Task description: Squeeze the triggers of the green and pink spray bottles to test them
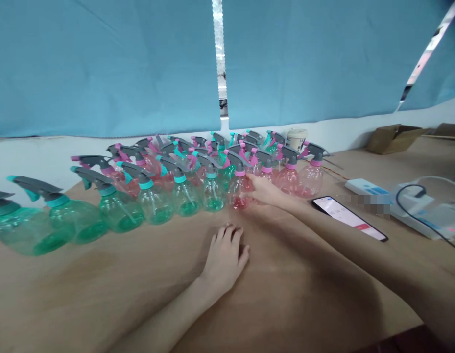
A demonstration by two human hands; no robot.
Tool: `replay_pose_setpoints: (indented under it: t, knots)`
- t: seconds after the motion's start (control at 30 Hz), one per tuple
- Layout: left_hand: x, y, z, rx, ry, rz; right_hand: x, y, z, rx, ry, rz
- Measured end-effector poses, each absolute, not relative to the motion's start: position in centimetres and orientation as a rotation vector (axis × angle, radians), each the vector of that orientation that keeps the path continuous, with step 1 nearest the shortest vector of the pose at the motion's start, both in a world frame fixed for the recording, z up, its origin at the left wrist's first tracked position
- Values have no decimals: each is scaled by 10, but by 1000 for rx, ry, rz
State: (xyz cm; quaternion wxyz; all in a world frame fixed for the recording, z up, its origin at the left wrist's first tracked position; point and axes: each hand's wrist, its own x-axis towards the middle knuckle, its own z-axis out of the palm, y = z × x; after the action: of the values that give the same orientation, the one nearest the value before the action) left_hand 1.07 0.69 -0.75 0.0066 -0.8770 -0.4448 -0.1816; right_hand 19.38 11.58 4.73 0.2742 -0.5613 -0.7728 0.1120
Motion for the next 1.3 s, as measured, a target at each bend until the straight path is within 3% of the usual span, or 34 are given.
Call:
replay_pose_setpoints:
  t: [0.47,0.73,1.0,1.3]
  knots:
    - [9,9,-8,-2772,-1411,-556,230,76,51,-1346,-2012,476]
    - [44,36,-9,-2826,-1365,-926,326,29,39,-1682,-1850,133]
    - [101,73,18,-2600,-1333,-1243,391,-10,-9,-2062,-1798,-285]
    - [118,93,39,-2290,-1414,-984,397,-37,-37,-2256,-1520,-241]
